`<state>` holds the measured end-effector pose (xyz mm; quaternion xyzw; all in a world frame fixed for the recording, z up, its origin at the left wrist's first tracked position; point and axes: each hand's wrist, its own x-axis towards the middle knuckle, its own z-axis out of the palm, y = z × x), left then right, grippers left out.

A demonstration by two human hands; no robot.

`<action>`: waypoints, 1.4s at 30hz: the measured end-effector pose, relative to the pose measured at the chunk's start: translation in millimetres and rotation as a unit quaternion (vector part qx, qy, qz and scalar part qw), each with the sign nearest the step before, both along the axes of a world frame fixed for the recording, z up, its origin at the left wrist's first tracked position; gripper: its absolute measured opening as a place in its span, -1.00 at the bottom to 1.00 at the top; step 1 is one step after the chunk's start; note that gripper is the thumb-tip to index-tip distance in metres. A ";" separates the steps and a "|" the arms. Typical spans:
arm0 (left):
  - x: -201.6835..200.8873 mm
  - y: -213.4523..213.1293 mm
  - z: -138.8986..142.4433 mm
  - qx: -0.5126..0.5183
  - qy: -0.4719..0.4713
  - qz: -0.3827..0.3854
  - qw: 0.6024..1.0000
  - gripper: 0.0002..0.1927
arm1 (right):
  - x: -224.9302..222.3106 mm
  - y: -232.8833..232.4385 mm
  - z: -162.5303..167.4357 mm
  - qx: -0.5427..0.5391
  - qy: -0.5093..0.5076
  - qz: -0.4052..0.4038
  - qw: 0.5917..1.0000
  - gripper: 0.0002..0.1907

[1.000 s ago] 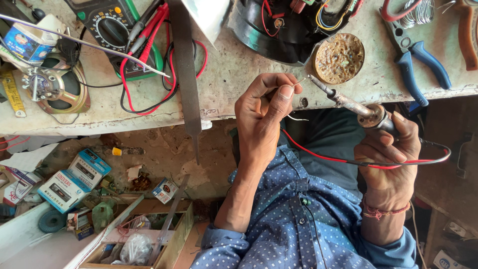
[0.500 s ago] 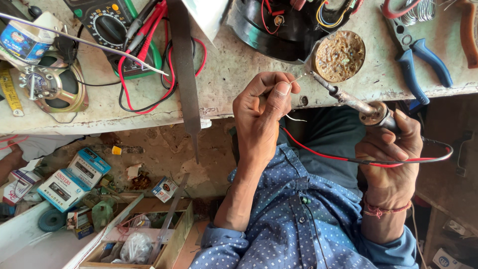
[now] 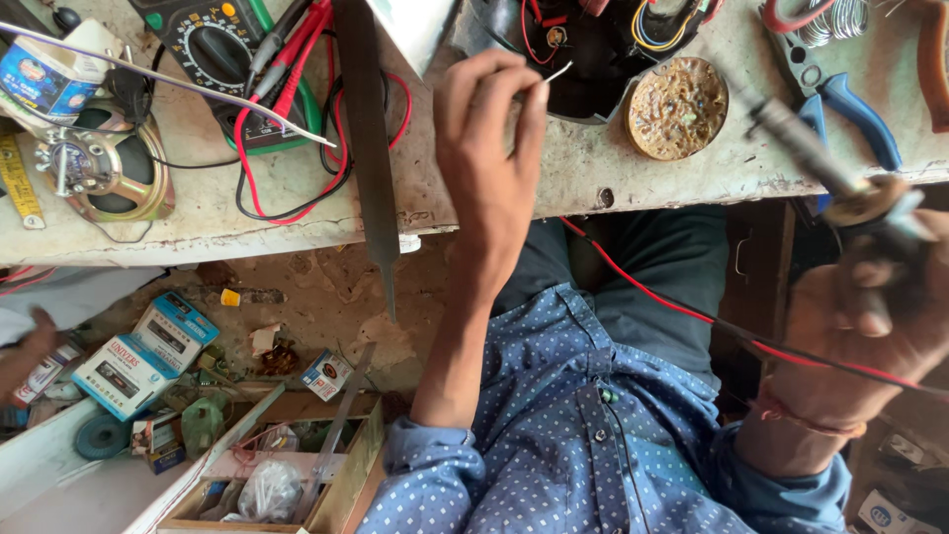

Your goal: The person cleans a soldering iron tip with pliers, then solders wires to a small circuit board inside a black housing. They use a soldering iron, pliers, and solder wire to attach and secure the connections.

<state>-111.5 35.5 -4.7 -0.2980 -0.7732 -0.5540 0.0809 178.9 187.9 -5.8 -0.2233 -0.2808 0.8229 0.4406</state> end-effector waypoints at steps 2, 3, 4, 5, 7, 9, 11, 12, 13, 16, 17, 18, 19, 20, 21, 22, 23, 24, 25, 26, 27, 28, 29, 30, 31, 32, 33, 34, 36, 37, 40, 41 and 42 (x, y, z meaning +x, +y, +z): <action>-0.5 8.5 -4.8 -0.037 0.046 0.017 0.998 -0.88 | 18.7 8.3 -12.7 0.026 -0.006 -0.020 0.999 -0.74; 0.8 12.2 -7.0 -0.057 0.061 0.028 0.996 -0.85 | 29.4 13.9 -19.6 0.030 -0.009 -0.018 0.999 -0.75; 1.1 14.8 -8.9 -0.067 0.062 0.033 0.995 -0.85 | 38.0 21.4 -28.5 0.037 -0.013 -0.015 0.999 -0.75; 1.3 16.5 -10.6 -0.078 0.063 0.038 0.994 -0.85 | 47.5 29.5 -35.9 0.041 -0.013 -0.012 0.999 -0.76; 1.8 19.2 -13.3 -0.088 0.066 0.046 0.993 -0.84 | 58.9 50.8 -51.5 0.055 -0.002 0.018 0.998 -0.76; 1.3 19.6 -14.9 -0.089 0.072 0.059 0.992 -0.83 | 62.1 73.1 -63.2 0.074 0.011 0.061 0.995 -0.77; 2.1 19.5 -15.2 -0.095 0.073 0.057 0.991 -0.82 | 53.8 87.9 -64.6 0.085 0.021 0.105 0.991 -0.78; 2.7 19.4 -15.3 -0.098 0.074 0.056 0.991 -0.82 | 49.7 91.4 -63.5 0.079 0.014 0.110 0.991 -0.78; 2.5 19.5 -15.4 -0.101 0.075 0.058 0.990 -0.82 | 45.8 93.9 -62.3 0.073 0.000 0.113 0.991 -0.78; 2.3 20.6 -15.9 -0.106 0.077 0.063 0.989 -0.81 | 28.5 81.3 -45.3 -0.014 -0.093 0.041 0.995 -0.68; 2.0 20.7 -16.2 -0.107 0.079 0.064 0.989 -0.81 | 18.8 71.0 -35.2 0.033 -0.142 0.035 0.989 -0.64; 1.3 20.3 -16.4 -0.108 0.081 0.065 0.989 -0.81 | 7.3 60.7 -23.1 0.079 -0.191 0.026 0.978 -0.60; 1.4 20.6 -16.9 -0.109 0.083 0.068 0.988 -0.81 | -4.9 47.7 -11.2 0.198 -0.256 0.036 0.945 -0.58; 1.2 20.7 -17.2 -0.109 0.085 0.071 0.988 -0.81 | -18.4 37.5 2.2 0.258 -0.298 0.048 0.918 -0.57; 0.7 21.2 -17.5 -0.109 0.087 0.073 0.988 -0.81 | -31.6 26.5 14.8 0.317 -0.337 0.055 0.885 -0.57; 0.5 21.3 -17.7 -0.111 0.086 0.074 0.987 -0.81 | -45.1 18.1 27.5 0.320 -0.358 0.066 0.875 -0.57; 1.0 21.8 -17.8 -0.114 0.085 0.075 0.987 -0.81 | -56.9 10.4 39.1 0.323 -0.374 0.072 0.866 -0.57; 1.2 21.7 -17.7 -0.117 0.083 0.077 0.987 -0.81 | -68.0 4.7 49.6 0.326 -0.390 0.078 0.858 -0.57; 1.3 21.3 -17.6 -0.116 0.084 0.077 0.987 -0.81 | -76.8 -0.9 58.6 0.329 -0.401 0.079 0.851 -0.56; 1.0 20.9 -17.4 -0.113 0.085 0.076 0.987 -0.82 | -84.7 -4.3 66.5 0.331 -0.402 0.082 0.849 -0.58; 1.2 21.2 -17.1 -0.111 0.087 0.076 0.987 -0.82 | -90.8 -7.2 72.9 0.334 -0.403 0.085 0.848 -0.59; 1.4 20.9 -16.7 -0.113 0.087 0.076 0.987 -0.82 | -95.9 -9.3 78.3 0.334 -0.394 0.091 0.852 -0.63; 1.5 20.7 -16.4 -0.114 0.087 0.077 0.987 -0.82 | -100.2 -10.8 82.4 0.339 -0.393 0.095 0.849 -0.65; 1.2 20.8 -16.0 -0.114 0.087 0.077 0.987 -0.82 | -103.9 -12.1 86.1 0.344 -0.393 0.099 0.847 -0.68; 1.8 21.4 -15.6 -0.116 0.085 0.078 0.987 -0.82 | -107.5 -12.6 88.9 0.354 -0.401 0.102 0.839 -0.69; 2.1 21.5 -15.3 -0.117 0.083 0.079 0.986 -0.83 | -110.7 -13.7 91.6 0.361 -0.407 0.103 0.833 -0.71; 1.6 21.7 -15.0 -0.118 0.082 0.081 0.986 -0.83 | -113.9 -14.3 94.0 0.369 -0.413 0.103 0.826 -0.72; 1.2 21.0 -14.8 -0.117 0.083 0.079 0.987 -0.83 | -117.1 -15.5 96.2 0.374 -0.417 0.103 0.822 -0.74; 1.8 20.7 -14.5 -0.115 0.083 0.076 0.987 -0.83 | -122.8 -17.4 100.8 0.381 -0.422 0.105 0.816 -0.75; 1.3 20.9 -14.5 -0.116 0.083 0.074 0.987 -0.83 | -125.3 -18.4 102.7 0.384 -0.423 0.106 0.814 -0.74; 1.5 20.4 -14.7 -0.120 0.084 0.072 0.987 -0.83 | -131.5 -21.4 107.7 0.385 -0.432 0.113 0.807 -0.73; 1.2 20.7 -14.9 -0.119 0.085 0.073 0.986 -0.83 | -133.1 -21.7 108.8 0.387 -0.436 0.114 0.804 -0.73; 0.6 20.8 -15.1 -0.118 0.087 0.074 0.986 -0.83 | -134.4 -22.3 109.6 0.389 -0.440 0.116 0.801 -0.72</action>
